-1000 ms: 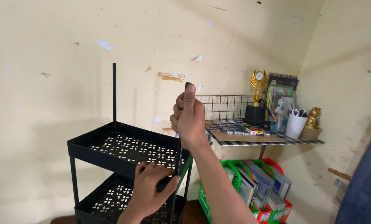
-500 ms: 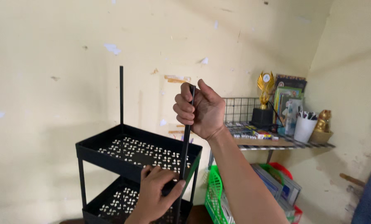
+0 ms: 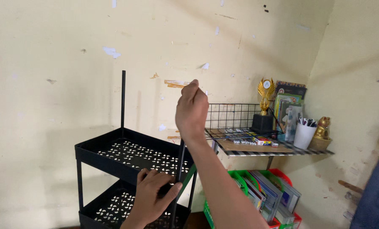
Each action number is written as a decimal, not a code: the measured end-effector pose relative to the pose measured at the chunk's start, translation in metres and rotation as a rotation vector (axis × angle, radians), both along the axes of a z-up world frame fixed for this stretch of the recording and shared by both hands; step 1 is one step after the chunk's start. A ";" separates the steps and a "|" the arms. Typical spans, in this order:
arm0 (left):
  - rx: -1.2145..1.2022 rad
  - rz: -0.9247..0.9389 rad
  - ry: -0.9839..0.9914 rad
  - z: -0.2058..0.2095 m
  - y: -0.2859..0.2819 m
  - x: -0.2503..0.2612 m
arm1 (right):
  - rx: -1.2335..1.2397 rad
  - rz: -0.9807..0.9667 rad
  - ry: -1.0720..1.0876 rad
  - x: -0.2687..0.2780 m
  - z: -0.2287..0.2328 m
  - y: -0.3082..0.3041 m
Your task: The person assembles a three-tier black metal shelf by inserting vertical poles into the perforated trays and securing them with a wrench. The person attaches each tray sequentially and tightens the connections.
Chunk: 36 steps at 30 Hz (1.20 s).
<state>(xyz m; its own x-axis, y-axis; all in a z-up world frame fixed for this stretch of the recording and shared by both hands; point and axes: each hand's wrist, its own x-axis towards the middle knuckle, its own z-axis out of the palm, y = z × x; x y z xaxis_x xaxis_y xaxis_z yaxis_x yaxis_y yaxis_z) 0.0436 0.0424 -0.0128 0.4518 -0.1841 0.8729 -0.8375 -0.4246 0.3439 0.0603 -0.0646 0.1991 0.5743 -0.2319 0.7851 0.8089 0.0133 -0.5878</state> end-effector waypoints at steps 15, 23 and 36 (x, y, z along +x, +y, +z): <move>0.035 0.103 0.044 0.003 0.019 -0.010 | -0.184 0.443 0.308 -0.015 -0.034 -0.021; 0.035 0.087 -0.002 -0.010 0.074 -0.004 | -1.133 -0.294 0.063 0.022 -0.159 -0.086; 0.003 0.246 0.157 -0.016 0.135 -0.028 | -1.059 -0.373 -0.160 -0.029 -0.169 -0.043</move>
